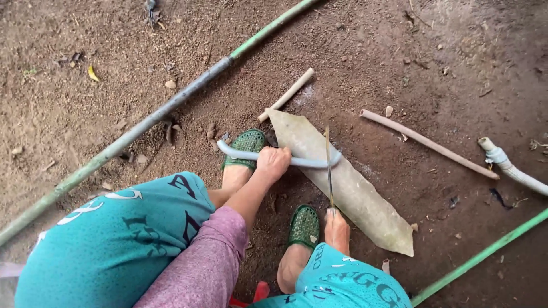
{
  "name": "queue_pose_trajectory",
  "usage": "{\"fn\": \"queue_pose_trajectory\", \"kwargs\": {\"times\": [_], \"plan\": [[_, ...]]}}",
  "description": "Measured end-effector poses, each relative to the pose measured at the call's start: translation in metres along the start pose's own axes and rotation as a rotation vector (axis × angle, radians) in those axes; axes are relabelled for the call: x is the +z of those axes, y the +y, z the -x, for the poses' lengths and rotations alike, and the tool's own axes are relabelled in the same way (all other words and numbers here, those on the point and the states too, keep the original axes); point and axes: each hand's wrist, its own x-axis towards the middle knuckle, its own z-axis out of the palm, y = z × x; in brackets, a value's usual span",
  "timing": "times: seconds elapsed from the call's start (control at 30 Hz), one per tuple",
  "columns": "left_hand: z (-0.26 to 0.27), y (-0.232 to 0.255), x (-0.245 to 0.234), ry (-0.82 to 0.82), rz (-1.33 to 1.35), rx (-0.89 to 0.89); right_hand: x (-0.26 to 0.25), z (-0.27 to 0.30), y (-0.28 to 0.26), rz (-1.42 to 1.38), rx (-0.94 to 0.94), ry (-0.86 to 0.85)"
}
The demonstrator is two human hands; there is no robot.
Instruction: Cutting a PVC pipe using a manual wire saw while seated on a stool.
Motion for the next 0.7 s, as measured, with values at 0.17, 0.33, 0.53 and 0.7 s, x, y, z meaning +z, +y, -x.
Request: {"fn": "queue_pose_trajectory", "kwargs": {"times": [0.17,0.33,0.53,0.7], "plan": [[-0.013,-0.002,-0.023,-0.229,0.059,-0.061,0.004,0.001,0.026,0.012,-0.006,0.003],[-0.023,-0.001,-0.065,-0.447,0.099,-0.100,0.001,-0.002,0.016,-0.028,0.050,-0.011],[-0.025,0.002,-0.045,-0.473,0.040,-0.152,-0.022,0.002,0.005,-0.137,0.114,-0.009],[-0.017,0.003,-0.056,-0.447,0.073,-0.174,-0.026,0.011,-0.008,-0.081,0.125,-0.042]]}}
